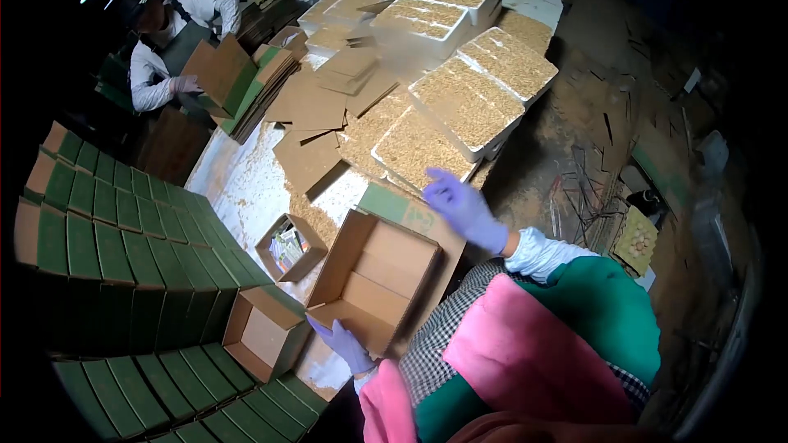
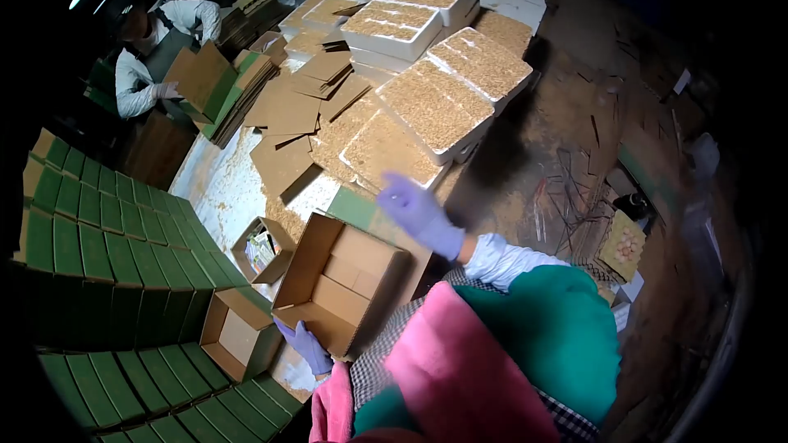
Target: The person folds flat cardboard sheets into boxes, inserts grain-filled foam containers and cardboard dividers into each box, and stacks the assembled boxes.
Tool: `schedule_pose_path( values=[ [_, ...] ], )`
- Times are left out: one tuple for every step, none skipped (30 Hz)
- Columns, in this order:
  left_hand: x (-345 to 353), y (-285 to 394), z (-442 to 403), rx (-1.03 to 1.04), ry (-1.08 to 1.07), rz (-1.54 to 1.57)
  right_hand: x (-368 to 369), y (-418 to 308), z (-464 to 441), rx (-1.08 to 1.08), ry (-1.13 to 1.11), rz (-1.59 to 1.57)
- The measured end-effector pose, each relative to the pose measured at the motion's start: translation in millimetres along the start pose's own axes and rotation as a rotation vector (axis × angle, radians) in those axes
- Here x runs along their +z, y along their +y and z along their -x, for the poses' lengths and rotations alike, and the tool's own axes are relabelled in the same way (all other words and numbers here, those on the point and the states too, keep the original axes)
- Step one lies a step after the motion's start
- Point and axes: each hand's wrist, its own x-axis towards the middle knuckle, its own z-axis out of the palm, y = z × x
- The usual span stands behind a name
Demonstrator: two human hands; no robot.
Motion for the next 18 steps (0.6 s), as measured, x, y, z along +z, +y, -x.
schedule_pose_path(
  values=[
    [3.9,7.8,5.2,0.015,0.009,-0.051,-46.3,43.0,-34.4,0.033,0.347,-0.043],
    [12.2,9.0,3.6,0.062,0.007,-0.191,-96.2,62.4,-55.1,0.161,0.492,-0.173],
    [17.8,11.2,-0.6,0.107,0.006,-0.340,-120.0,98.1,-89.4,0.332,0.772,-0.031],
    [25.5,13.6,-3.4,0.154,0.006,-0.489,-134.5,112.1,-104.0,0.455,0.736,-0.092],
    [43.8,18.5,-6.1,0.105,0.012,-0.323,-148.6,125.5,-118.3,0.580,0.697,-0.149],
    [49.3,22.0,-11.1,0.088,-0.017,-0.351,-157.0,122.6,-120.7,0.645,0.332,-0.405],
    [52.1,28.3,-22.3,-0.041,-0.016,-0.275,-158.2,126.4,-123.5,0.634,0.370,-0.418],
    [47.5,27.2,-28.1,-0.068,-0.018,-0.262,-159.1,129.5,-125.9,0.622,0.407,-0.429],
    [42.7,26.2,-33.8,-0.094,-0.021,-0.250,-165.5,148.3,-125.7,0.599,0.449,-0.475],
    [35.7,11.4,-39.2,-0.020,-0.033,-0.304,-168.3,162.4,-125.6,0.574,0.489,-0.523],
    [29.8,0.3,-40.8,0.052,-0.041,-0.355,-165.5,161.2,-115.9,0.496,0.522,-0.575],
    [31.0,-3.1,-39.0,0.059,-0.041,-0.315,-162.7,156.6,-102.4,0.420,0.548,-0.625],
    [38.5,8.2,-32.5,0.033,-0.024,-0.336,-167.4,158.9,-92.3,0.367,0.558,-0.665],
    [48.0,20.0,-28.6,0.004,-0.006,-0.355,-168.8,159.6,-85.3,0.314,0.568,-0.703],
    [49.6,22.7,-27.7,0.030,-0.034,-0.463,-164.7,135.0,-73.8,0.325,0.557,-0.589],
    [51.9,19.0,-28.9,0.027,-0.032,-0.440,-162.1,104.7,-63.0,0.330,0.545,-0.474],
    [52.1,6.8,-35.7,0.049,-0.037,-0.410,-163.8,98.2,-60.8,0.204,0.406,-0.598],
    [54.1,6.0,-42.1,0.072,-0.043,-0.381,-159.1,69.0,-59.6,0.261,0.340,-0.701]
  ],
)
